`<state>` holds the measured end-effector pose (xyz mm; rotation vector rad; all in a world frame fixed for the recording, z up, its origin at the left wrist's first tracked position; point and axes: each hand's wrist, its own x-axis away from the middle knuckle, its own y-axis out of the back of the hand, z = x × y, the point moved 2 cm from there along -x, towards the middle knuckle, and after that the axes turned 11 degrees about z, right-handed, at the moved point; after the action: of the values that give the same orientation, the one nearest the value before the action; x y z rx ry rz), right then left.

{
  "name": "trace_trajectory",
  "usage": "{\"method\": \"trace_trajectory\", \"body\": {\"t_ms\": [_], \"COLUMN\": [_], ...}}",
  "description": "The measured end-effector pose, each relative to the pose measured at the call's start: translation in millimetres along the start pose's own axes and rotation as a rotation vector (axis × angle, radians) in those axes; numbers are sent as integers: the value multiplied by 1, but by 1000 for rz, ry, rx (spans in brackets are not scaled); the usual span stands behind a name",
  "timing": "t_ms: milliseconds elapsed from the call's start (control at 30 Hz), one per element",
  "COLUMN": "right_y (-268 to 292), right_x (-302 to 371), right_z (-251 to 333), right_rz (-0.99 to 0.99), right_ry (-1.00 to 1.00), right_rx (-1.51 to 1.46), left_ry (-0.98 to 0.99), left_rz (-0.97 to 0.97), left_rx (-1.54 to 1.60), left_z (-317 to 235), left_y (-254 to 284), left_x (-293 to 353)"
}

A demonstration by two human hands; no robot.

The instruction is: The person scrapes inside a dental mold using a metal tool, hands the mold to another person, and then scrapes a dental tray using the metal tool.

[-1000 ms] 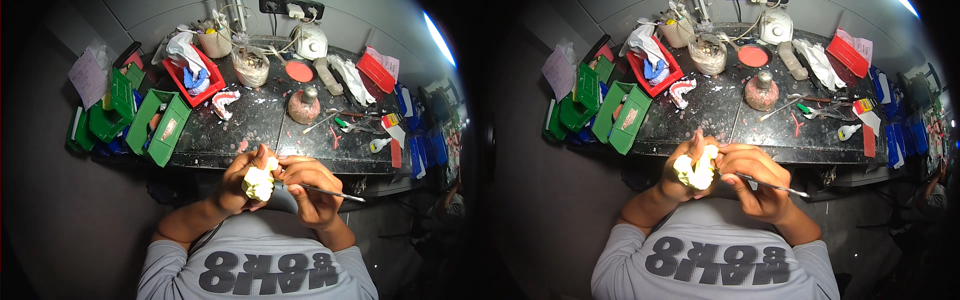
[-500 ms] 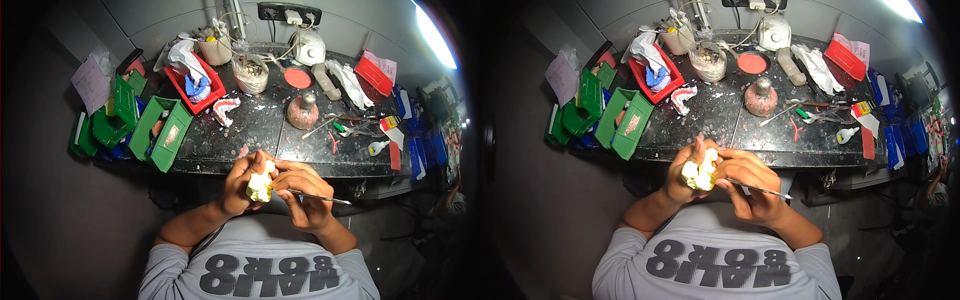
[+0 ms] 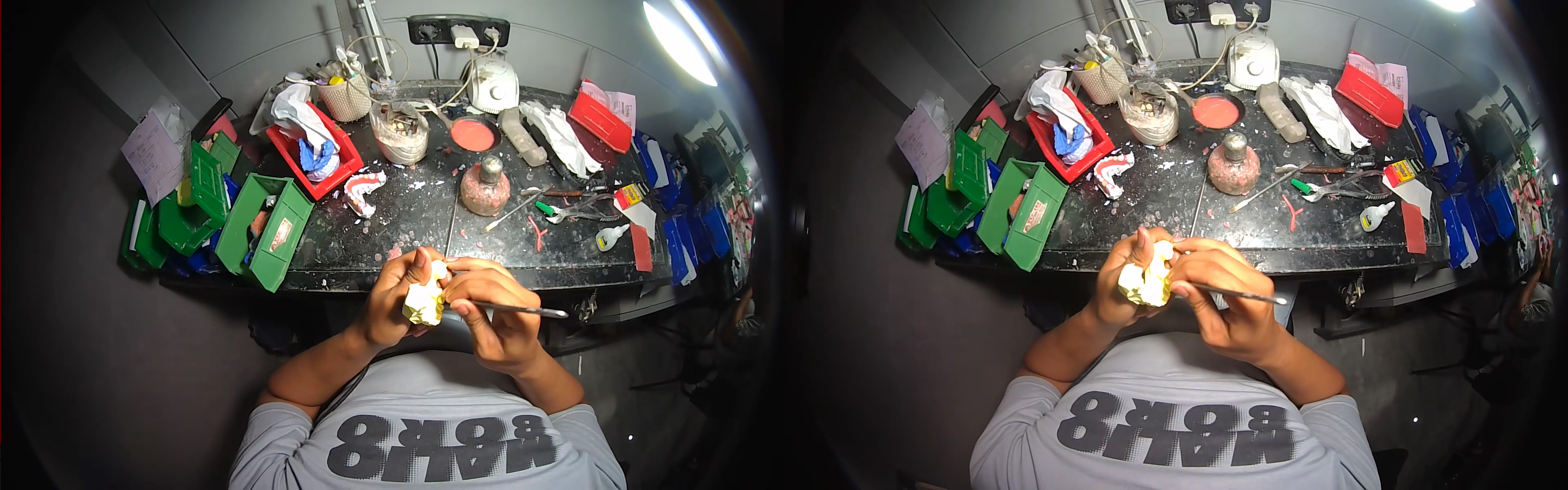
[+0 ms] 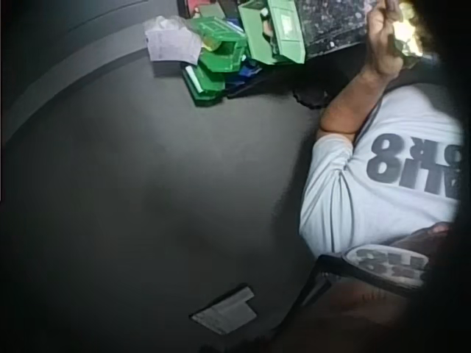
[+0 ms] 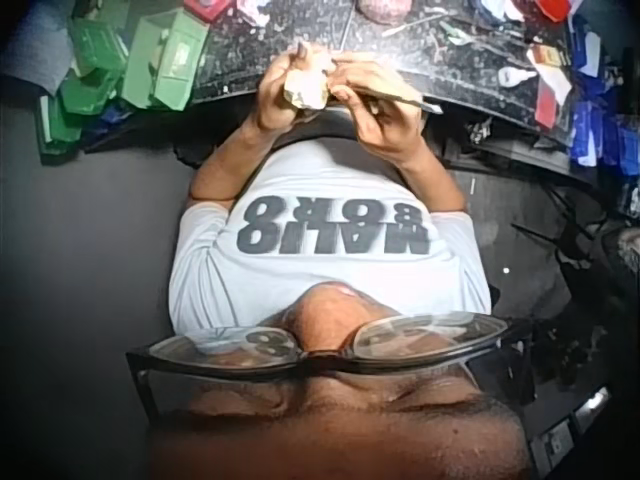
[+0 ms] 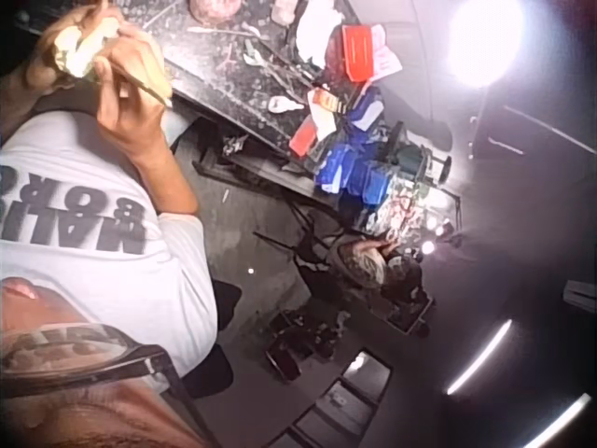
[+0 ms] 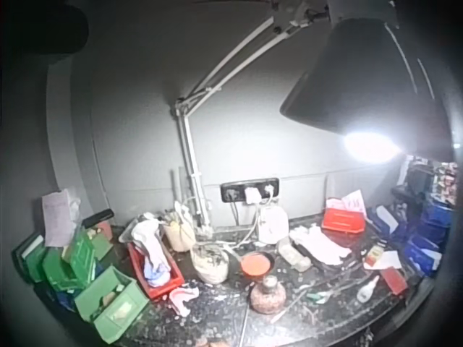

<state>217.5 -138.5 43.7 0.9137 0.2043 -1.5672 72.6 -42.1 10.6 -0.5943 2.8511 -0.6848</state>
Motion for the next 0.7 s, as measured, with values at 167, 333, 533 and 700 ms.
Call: {"method": "trace_trajectory", "body": {"t_ms": [167,333,533,700], "right_y": [6,13,34,31], "right_x": [0,8,10,10], "right_z": [2,-8,-4,6], "right_rz": [82,-132,-223,-153], "right_ry": [-2,-95,-28,-25], "right_rx": [-99,-331,-279,-272], "left_ry": [-55,-197,-320,-417], "left_rz": [-15,20,162,191], "left_rx": [-58,-383,-445,-449], "left_z": [0,-7,-23,-16], "left_y": [-1,-4,-21,-14], "left_x": [2,4,15,15]}}
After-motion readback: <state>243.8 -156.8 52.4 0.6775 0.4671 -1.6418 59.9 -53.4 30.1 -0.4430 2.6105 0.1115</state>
